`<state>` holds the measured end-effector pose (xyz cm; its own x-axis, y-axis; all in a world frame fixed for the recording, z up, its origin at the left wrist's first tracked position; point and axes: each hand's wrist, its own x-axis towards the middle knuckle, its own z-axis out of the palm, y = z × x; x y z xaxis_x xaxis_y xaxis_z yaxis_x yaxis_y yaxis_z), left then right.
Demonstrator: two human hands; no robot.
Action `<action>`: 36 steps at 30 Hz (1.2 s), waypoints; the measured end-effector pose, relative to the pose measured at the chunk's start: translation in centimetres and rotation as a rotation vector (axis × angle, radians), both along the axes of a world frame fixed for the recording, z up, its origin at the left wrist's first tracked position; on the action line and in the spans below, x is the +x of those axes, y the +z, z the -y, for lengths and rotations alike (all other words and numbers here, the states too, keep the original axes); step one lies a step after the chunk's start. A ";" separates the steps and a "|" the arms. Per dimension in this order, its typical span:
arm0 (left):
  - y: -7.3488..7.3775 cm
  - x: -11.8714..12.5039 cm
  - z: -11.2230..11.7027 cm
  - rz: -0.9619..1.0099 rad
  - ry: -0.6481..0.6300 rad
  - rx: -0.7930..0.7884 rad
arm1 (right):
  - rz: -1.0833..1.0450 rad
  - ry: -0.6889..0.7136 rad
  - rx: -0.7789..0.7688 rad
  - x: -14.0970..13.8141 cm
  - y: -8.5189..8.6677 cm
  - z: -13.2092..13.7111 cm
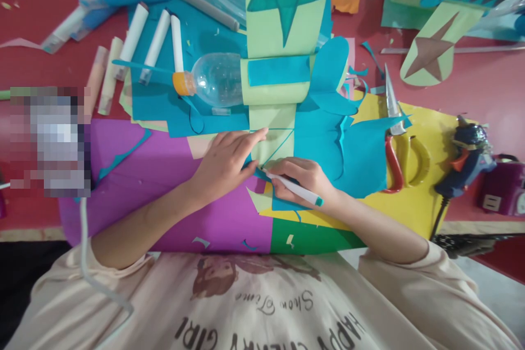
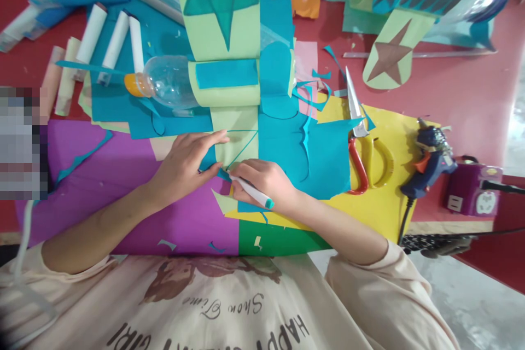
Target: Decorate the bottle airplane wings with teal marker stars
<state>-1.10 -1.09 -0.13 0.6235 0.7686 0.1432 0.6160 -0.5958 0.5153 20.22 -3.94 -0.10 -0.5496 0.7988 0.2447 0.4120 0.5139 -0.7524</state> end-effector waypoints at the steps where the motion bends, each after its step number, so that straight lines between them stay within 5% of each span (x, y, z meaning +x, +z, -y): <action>1: 0.0 0.0 0.0 -0.007 -0.001 -0.004 | -0.020 0.003 -0.033 0.0 0.1 0.0; 7: -0.2 -0.1 0.0 -0.038 -0.009 -0.004 | -0.195 -0.228 -0.315 0.9 0.9 -0.9; 13: -0.2 -0.1 0.0 -0.059 -0.028 0.039 | -0.226 -0.425 -0.227 1.8 0.9 -2.3; 19: 0.0 0.0 -0.2 -0.035 -0.066 0.108 | -0.224 -0.316 -0.129 2.0 0.6 -3.1; 36: -0.2 0.1 -0.2 -0.060 -0.064 0.098 | -0.116 -0.357 -0.120 1.5 0.1 -3.3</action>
<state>-1.01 -0.94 -0.31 0.6806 0.7111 0.1765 0.6031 -0.6805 0.4160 21.68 -0.63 0.02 -0.2062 0.9614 0.1822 0.4579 0.2594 -0.8503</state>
